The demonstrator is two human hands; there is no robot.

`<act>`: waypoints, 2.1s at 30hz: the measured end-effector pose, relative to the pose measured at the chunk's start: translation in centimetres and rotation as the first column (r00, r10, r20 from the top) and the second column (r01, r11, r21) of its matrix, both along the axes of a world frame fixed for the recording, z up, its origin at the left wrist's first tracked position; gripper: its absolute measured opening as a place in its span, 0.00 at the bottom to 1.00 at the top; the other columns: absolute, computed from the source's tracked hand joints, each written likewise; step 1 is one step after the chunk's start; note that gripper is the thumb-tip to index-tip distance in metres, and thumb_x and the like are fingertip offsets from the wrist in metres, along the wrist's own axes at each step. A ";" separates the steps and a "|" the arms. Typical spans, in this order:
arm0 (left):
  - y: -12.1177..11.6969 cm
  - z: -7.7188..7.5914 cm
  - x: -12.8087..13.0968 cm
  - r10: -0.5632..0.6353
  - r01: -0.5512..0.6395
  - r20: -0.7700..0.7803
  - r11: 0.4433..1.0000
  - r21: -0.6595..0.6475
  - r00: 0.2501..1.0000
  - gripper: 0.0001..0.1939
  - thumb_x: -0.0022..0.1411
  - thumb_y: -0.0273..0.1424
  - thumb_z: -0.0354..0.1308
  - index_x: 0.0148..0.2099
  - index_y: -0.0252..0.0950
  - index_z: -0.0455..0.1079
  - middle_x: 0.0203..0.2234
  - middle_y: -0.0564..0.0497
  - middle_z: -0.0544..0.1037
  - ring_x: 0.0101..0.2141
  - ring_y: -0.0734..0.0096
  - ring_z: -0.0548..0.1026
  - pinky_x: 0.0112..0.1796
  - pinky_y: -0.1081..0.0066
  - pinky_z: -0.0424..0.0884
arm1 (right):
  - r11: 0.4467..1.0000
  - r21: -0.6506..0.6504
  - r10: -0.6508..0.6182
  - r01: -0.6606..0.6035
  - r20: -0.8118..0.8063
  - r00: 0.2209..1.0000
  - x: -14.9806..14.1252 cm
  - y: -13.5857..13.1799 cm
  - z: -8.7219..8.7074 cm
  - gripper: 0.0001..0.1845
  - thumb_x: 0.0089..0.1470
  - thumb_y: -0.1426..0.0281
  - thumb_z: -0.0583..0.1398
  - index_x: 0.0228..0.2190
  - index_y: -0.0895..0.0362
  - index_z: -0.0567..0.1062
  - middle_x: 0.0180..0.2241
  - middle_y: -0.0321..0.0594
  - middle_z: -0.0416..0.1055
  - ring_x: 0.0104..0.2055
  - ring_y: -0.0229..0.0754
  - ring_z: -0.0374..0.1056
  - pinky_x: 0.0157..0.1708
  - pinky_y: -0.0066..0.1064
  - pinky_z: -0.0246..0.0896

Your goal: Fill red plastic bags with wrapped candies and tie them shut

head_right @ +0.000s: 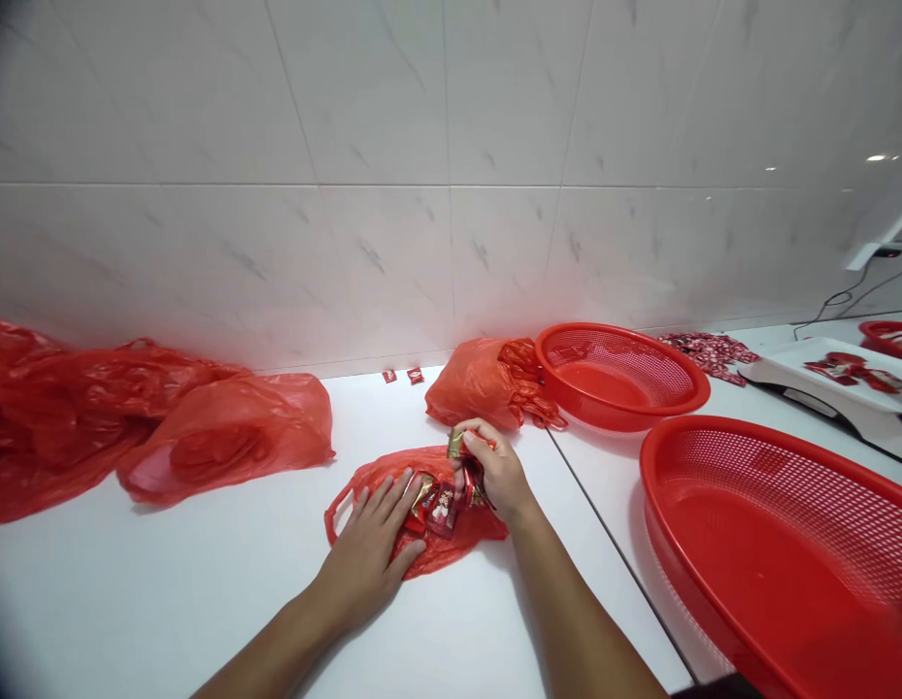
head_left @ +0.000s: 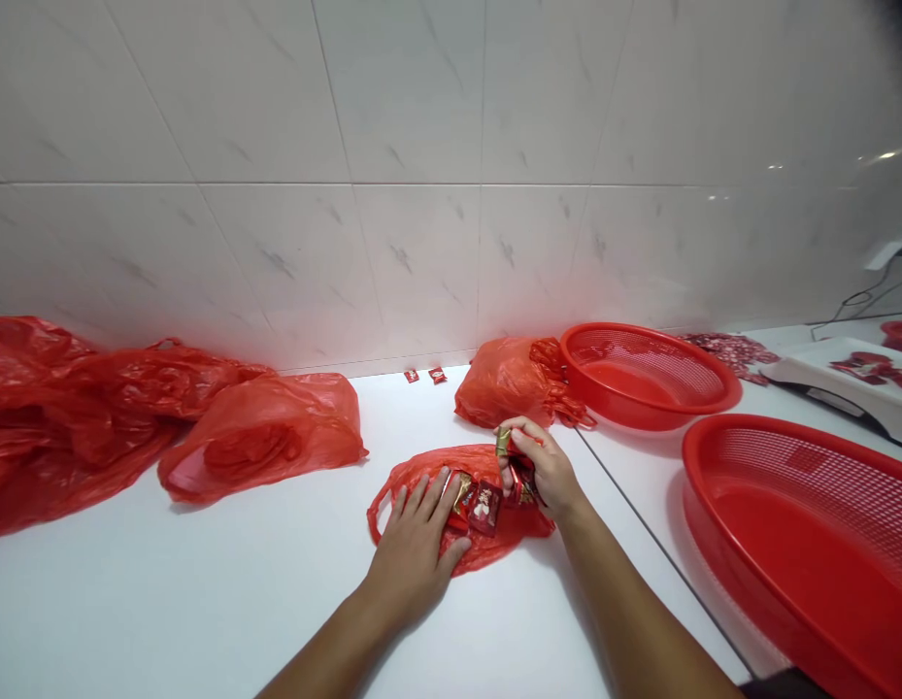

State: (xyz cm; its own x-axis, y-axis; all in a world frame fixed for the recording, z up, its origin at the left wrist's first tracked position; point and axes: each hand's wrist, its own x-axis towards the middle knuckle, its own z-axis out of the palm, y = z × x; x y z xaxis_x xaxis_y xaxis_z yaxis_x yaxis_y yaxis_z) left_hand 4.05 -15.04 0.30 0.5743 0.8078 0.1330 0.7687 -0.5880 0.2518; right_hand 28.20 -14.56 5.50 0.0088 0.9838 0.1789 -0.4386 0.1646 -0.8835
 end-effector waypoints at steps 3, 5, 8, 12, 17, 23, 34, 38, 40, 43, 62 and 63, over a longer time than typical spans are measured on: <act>-0.1 -0.1 0.0 0.018 -0.019 0.021 0.999 0.028 1.000 0.37 0.73 0.43 0.54 0.78 0.54 0.45 0.76 0.52 0.50 0.74 0.45 0.51 0.70 0.38 0.50 | 0.995 -0.024 0.096 -0.094 0.120 0.988 -0.2 0.0 -0.5 0.16 0.62 0.55 0.63 0.44 0.53 0.76 0.21 0.33 0.72 0.17 0.38 0.67 0.17 0.29 0.67; -0.2 0.0 0.0 0.029 -0.030 0.024 0.999 0.033 0.999 0.36 0.73 0.43 0.54 0.78 0.53 0.48 0.77 0.51 0.49 0.74 0.45 0.51 0.70 0.37 0.49 | 0.991 -0.037 0.137 -0.132 0.265 0.954 -0.4 -0.1 -0.9 0.14 0.63 0.59 0.61 0.44 0.54 0.80 0.25 0.36 0.76 0.18 0.38 0.70 0.20 0.30 0.68; -0.3 0.1 0.1 0.046 -0.046 0.020 0.999 0.024 0.999 0.35 0.73 0.43 0.54 0.77 0.52 0.51 0.77 0.49 0.48 0.74 0.43 0.50 0.70 0.35 0.48 | 0.993 -0.047 0.119 -0.109 0.420 0.900 -0.9 -0.2 -1.3 0.15 0.63 0.62 0.60 0.46 0.53 0.83 0.41 0.42 0.80 0.19 0.36 0.72 0.24 0.31 0.71; -0.5 -0.1 0.1 0.049 -0.050 0.031 0.998 0.023 0.998 0.36 0.71 0.40 0.57 0.77 0.52 0.52 0.77 0.47 0.50 0.74 0.42 0.49 0.69 0.33 0.48 | 0.998 -0.006 0.057 -0.057 0.308 0.950 -1.0 -0.1 -1.3 0.20 0.64 0.58 0.59 0.53 0.51 0.78 0.38 0.39 0.79 0.19 0.35 0.70 0.21 0.30 0.66; -0.4 -0.2 0.2 0.035 -0.057 0.160 0.989 0.138 0.986 0.34 0.72 0.39 0.56 0.76 0.45 0.53 0.75 0.42 0.56 0.73 0.43 0.53 0.68 0.37 0.54 | 0.971 0.120 -0.217 0.207 0.077 0.973 -0.7 0.0 -0.8 0.18 0.67 0.53 0.56 0.42 0.54 0.77 0.27 0.31 0.67 0.22 0.36 0.69 0.24 0.29 0.65; 0.7 1.4 -0.2 -0.062 -0.158 0.508 0.912 0.379 0.859 0.08 0.73 0.28 0.53 0.43 0.40 0.74 0.53 0.46 0.79 0.56 0.58 0.75 0.59 0.54 0.68 | 0.875 0.165 -0.468 0.455 0.044 0.883 -1.7 0.1 -1.3 0.23 0.71 0.48 0.50 0.37 0.52 0.71 0.30 0.33 0.65 0.33 0.39 0.69 0.37 0.32 0.67; 1.5 2.6 -0.7 0.145 -0.311 0.523 0.918 0.245 0.840 0.14 0.71 0.38 0.55 0.32 0.40 0.66 0.45 0.45 0.80 0.49 0.54 0.75 0.54 0.54 0.65 | 0.911 0.254 -0.381 0.325 0.213 0.900 -1.8 0.0 -1.8 0.17 0.71 0.52 0.50 0.44 0.50 0.69 0.34 0.35 0.62 0.35 0.39 0.63 0.39 0.33 0.63; 3.0 4.7 -3.1 0.430 -0.479 0.344 0.875 0.070 0.835 0.19 0.65 0.47 0.58 0.49 0.40 0.70 0.48 0.42 0.79 0.51 0.46 0.75 0.51 0.53 0.66 | 0.940 0.241 -0.275 0.243 0.109 0.955 -1.2 -0.2 -1.4 0.10 0.67 0.59 0.53 0.46 0.49 0.64 0.37 0.34 0.60 0.24 0.33 0.54 0.24 0.28 0.52; 3.5 5.5 -4.2 0.522 -0.506 0.193 0.853 -0.131 0.831 0.25 0.63 0.51 0.58 0.54 0.40 0.68 0.44 0.44 0.81 0.45 0.47 0.78 0.44 0.56 0.68 | 0.949 0.238 -0.263 0.208 0.233 0.936 -1.3 -0.5 -1.3 0.10 0.66 0.61 0.52 0.46 0.49 0.64 0.36 0.33 0.61 0.23 0.33 0.52 0.23 0.29 0.51; 3.7 5.9 -5.3 0.495 -0.448 0.066 0.829 -0.336 0.866 0.21 0.64 0.48 0.57 0.53 0.42 0.67 0.35 0.49 0.82 0.37 0.53 0.80 0.35 0.64 0.66 | 0.951 0.263 -0.278 0.160 0.513 0.812 -2.0 -1.1 -1.1 0.10 0.68 0.63 0.50 0.46 0.51 0.67 0.36 0.35 0.66 0.29 0.38 0.61 0.32 0.32 0.61; 3.0 5.5 -3.9 0.604 -0.556 0.346 0.797 -0.236 0.718 0.15 0.65 0.37 0.52 0.53 0.45 0.67 0.17 0.61 0.70 0.24 0.61 0.74 0.31 0.68 0.63 | 0.941 0.249 -0.332 0.229 0.811 0.483 1.4 -1.1 1.0 0.16 0.64 0.54 0.59 0.43 0.53 0.74 0.27 0.35 0.72 0.30 0.44 0.69 0.32 0.34 0.61; 3.2 5.5 -4.1 0.620 -0.571 0.331 0.785 -0.241 0.712 0.15 0.64 0.37 0.52 0.53 0.45 0.67 0.18 0.60 0.72 0.25 0.60 0.76 0.31 0.68 0.63 | 0.956 0.208 -0.281 0.208 0.853 0.440 1.8 -1.3 1.0 0.17 0.61 0.52 0.62 0.41 0.52 0.73 0.24 0.33 0.69 0.27 0.43 0.67 0.29 0.33 0.58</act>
State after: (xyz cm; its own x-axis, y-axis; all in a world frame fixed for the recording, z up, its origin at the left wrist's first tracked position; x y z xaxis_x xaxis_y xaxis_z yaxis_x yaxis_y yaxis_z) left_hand -0.09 -11.82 5.82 -0.1071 0.9874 0.1167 0.7797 0.0105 0.6261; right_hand 29.96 -15.83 6.53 0.0527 0.9533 0.2975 0.6127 0.2043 -0.7634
